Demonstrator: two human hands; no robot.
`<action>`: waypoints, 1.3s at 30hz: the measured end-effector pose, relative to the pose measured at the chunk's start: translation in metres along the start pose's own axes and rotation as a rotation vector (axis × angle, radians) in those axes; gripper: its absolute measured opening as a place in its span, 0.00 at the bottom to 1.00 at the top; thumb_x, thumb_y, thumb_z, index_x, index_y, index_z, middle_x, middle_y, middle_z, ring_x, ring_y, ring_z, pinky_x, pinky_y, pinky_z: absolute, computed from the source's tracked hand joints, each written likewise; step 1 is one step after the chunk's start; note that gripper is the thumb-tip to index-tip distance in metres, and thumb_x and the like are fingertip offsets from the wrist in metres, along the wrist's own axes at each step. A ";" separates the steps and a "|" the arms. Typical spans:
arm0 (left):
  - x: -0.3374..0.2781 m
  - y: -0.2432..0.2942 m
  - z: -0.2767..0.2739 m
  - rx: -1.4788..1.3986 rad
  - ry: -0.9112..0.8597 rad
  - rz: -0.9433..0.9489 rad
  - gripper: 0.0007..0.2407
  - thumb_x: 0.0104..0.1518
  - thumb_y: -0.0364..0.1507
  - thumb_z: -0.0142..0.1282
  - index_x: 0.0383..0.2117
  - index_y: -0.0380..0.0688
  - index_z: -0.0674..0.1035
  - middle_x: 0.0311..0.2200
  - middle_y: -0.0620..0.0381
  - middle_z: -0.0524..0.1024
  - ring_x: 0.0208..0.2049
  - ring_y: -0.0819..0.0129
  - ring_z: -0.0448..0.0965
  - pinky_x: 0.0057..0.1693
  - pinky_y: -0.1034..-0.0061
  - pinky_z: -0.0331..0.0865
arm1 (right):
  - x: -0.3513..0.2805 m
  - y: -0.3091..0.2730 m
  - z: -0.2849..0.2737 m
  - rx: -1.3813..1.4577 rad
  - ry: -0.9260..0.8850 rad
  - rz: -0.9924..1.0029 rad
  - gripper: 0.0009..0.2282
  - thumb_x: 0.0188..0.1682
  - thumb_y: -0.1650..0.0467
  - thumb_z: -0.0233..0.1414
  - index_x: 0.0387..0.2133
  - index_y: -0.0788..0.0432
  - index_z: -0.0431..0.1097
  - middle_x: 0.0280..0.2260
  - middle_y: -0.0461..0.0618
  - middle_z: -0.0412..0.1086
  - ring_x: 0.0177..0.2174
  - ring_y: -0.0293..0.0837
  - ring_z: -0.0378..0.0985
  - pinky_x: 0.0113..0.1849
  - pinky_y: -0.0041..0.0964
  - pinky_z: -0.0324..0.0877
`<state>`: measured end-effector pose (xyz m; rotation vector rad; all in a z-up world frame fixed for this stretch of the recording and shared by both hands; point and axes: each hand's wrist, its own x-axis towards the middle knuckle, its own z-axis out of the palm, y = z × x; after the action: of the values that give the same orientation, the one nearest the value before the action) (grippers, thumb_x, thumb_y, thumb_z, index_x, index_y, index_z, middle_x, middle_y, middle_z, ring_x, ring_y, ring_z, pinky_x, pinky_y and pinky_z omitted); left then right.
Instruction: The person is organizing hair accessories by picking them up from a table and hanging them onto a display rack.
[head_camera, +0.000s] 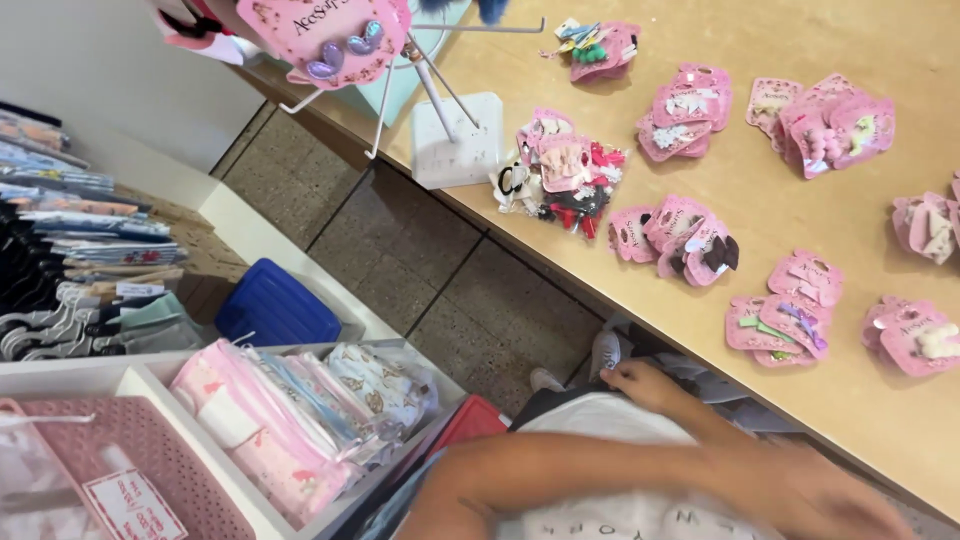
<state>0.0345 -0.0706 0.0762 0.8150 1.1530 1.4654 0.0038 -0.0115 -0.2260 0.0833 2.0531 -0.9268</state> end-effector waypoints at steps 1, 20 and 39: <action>-0.009 -0.016 -0.052 -0.032 0.027 0.000 0.17 0.74 0.46 0.58 0.61 0.57 0.87 0.62 0.64 0.87 0.65 0.72 0.83 0.78 0.71 0.70 | 0.001 -0.003 -0.001 0.112 0.004 -0.105 0.19 0.56 0.52 0.55 0.28 0.51 0.82 0.30 0.42 0.82 0.35 0.35 0.79 0.43 0.32 0.69; -0.202 -0.031 -0.388 1.003 1.426 -0.392 0.11 0.63 0.41 0.64 0.45 0.54 0.87 0.44 0.61 0.86 0.50 0.53 0.81 0.52 0.59 0.74 | -0.104 -0.141 -0.162 0.261 -0.381 -0.554 0.17 0.57 0.56 0.55 0.40 0.57 0.83 0.24 0.42 0.70 0.22 0.35 0.62 0.27 0.33 0.57; -0.154 0.087 -0.251 0.636 1.201 0.199 0.05 0.71 0.28 0.53 0.49 0.50 0.76 0.44 0.56 0.83 0.37 0.66 0.87 0.37 0.81 0.79 | -0.058 -0.201 -0.215 1.081 -0.515 -0.591 0.26 0.64 0.49 0.47 0.52 0.59 0.75 0.30 0.59 0.74 0.29 0.50 0.74 0.33 0.45 0.71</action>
<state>-0.1922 -0.2770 0.0960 0.3895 2.5817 1.8083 -0.1814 -0.0038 0.0096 -0.1834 0.9203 -2.0838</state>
